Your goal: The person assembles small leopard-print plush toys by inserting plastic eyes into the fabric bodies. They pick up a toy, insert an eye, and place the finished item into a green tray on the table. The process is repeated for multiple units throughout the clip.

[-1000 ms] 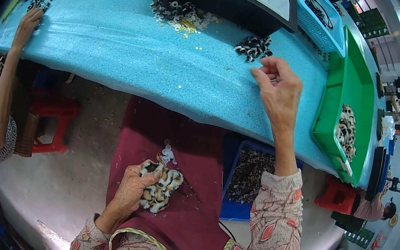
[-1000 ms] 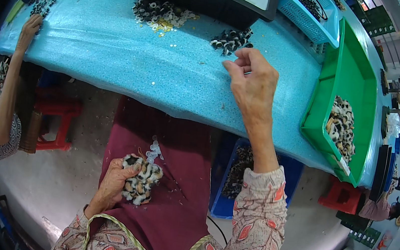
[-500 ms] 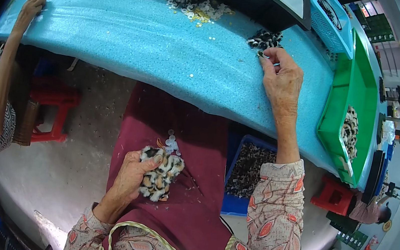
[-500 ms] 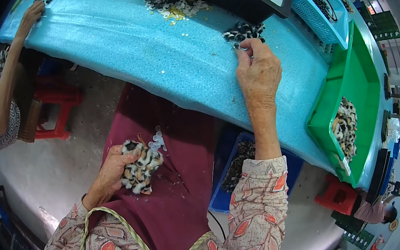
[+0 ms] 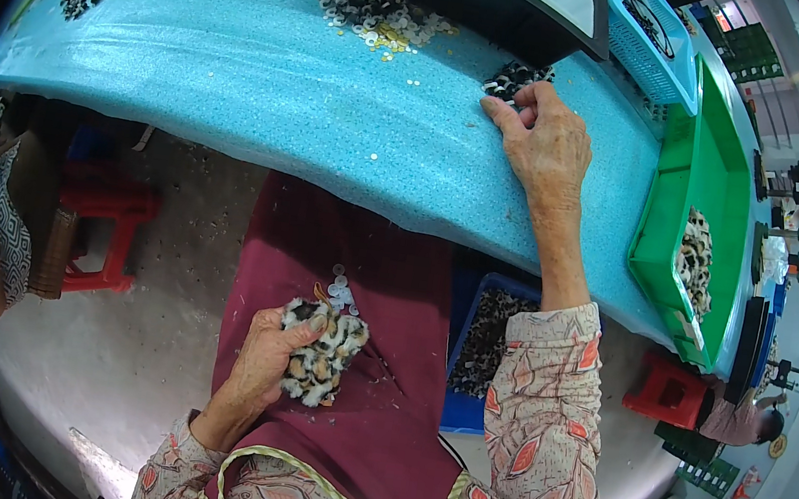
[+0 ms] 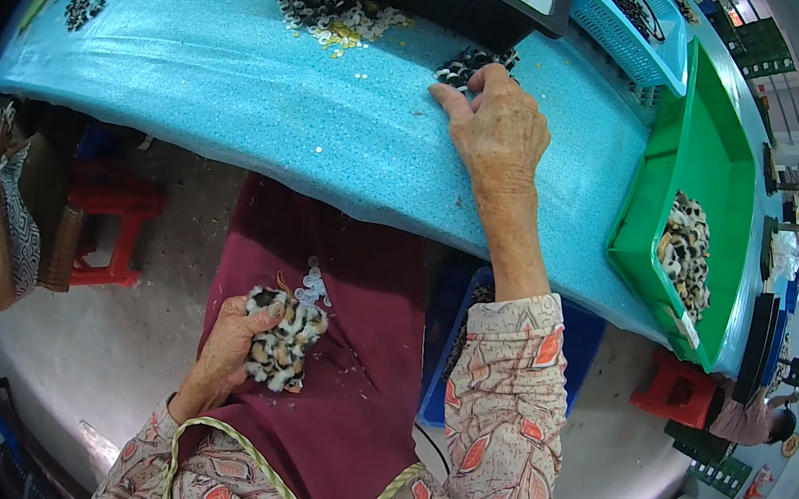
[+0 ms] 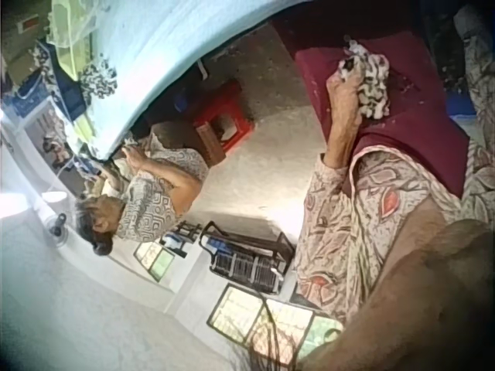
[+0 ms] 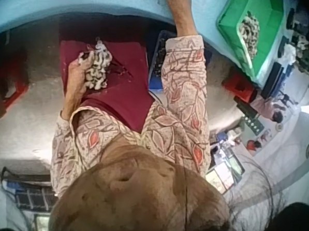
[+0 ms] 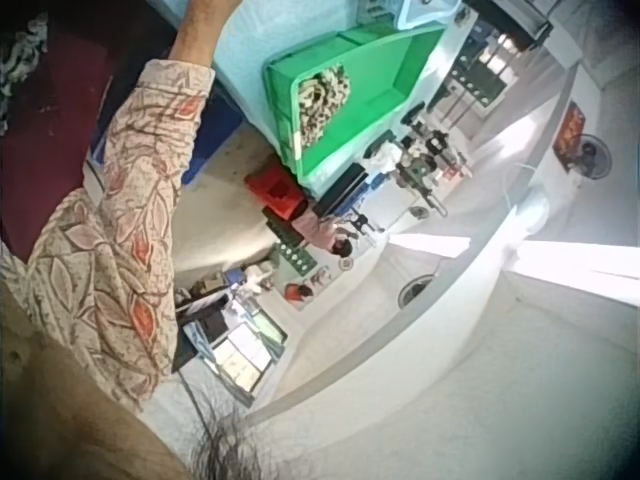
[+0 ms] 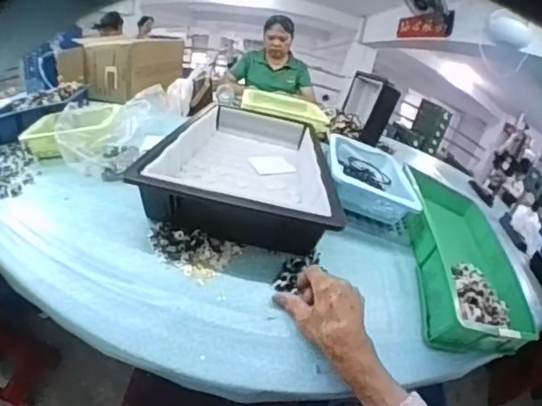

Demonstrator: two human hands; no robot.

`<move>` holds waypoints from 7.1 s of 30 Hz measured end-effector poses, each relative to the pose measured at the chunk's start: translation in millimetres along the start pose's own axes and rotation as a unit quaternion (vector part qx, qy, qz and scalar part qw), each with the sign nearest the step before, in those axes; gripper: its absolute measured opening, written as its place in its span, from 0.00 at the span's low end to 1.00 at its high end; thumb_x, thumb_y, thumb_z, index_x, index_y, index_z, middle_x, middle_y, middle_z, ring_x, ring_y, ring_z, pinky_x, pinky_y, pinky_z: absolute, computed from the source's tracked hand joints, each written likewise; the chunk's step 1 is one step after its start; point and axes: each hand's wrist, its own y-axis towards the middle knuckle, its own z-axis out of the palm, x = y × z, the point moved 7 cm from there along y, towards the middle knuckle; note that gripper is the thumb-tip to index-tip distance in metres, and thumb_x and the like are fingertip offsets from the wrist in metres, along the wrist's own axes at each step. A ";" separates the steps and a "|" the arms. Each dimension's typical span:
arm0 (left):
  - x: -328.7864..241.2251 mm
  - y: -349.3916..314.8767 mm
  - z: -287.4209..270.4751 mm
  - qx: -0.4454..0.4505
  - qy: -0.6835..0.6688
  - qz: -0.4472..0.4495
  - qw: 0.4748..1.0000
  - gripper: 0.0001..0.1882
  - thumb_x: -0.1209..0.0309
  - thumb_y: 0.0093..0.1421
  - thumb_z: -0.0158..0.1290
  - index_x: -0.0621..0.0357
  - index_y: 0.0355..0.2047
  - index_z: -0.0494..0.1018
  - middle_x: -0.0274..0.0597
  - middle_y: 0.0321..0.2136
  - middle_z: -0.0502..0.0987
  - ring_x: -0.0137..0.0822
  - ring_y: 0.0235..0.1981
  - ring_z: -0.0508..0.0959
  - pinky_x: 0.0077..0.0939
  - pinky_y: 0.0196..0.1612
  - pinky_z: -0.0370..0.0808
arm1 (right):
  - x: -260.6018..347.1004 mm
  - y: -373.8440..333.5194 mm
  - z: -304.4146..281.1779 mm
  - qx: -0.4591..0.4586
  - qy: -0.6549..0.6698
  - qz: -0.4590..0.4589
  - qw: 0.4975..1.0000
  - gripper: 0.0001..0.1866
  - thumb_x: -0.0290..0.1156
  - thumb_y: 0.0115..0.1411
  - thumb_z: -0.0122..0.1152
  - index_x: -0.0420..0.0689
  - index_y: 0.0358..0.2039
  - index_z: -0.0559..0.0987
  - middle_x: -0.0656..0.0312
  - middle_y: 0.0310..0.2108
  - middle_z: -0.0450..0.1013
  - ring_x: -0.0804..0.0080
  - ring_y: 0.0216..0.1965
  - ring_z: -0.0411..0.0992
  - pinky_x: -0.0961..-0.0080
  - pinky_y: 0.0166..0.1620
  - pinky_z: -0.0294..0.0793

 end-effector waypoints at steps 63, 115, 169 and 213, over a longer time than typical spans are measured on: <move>22.5 -10.2 -10.2 -0.004 0.219 0.009 0.976 0.09 0.73 0.58 0.56 0.62 0.38 0.77 0.32 0.25 0.78 0.19 0.24 0.75 0.14 0.27 0.73 | 35.0 -269.2 100.7 0.351 0.620 0.200 0.673 0.09 0.12 0.49 0.64 0.35 0.31 0.78 0.63 0.30 0.74 0.82 0.34 0.74 0.85 0.39 0.76; -7.4 -50.9 -4.9 0.083 0.363 0.420 0.828 0.07 0.72 0.52 0.57 0.63 0.28 0.74 0.46 0.26 0.78 0.40 0.28 0.81 0.31 0.32 0.80 | 57.5 -290.0 72.7 0.411 0.646 0.062 0.640 0.06 0.15 0.52 0.61 0.36 0.32 0.78 0.63 0.29 0.75 0.84 0.29 0.72 0.87 0.32 0.71; -18.9 -73.0 8.5 0.100 0.412 0.478 0.769 0.11 0.75 0.39 0.62 0.62 0.27 0.78 0.39 0.22 0.71 0.39 0.27 0.76 0.29 0.27 0.74 | 76.9 -257.6 85.0 0.390 0.567 0.097 0.719 0.10 0.14 0.50 0.60 0.37 0.35 0.78 0.59 0.31 0.77 0.77 0.33 0.76 0.82 0.35 0.77; -0.7 -47.8 -14.5 -0.039 0.424 0.268 0.864 0.18 0.79 0.34 0.66 0.61 0.30 0.78 0.40 0.23 0.78 0.29 0.24 0.78 0.22 0.27 0.73 | 67.9 -270.5 71.8 0.395 0.525 0.052 0.752 0.19 0.26 0.48 0.70 0.37 0.38 0.73 0.57 0.29 0.76 0.73 0.34 0.77 0.78 0.36 0.78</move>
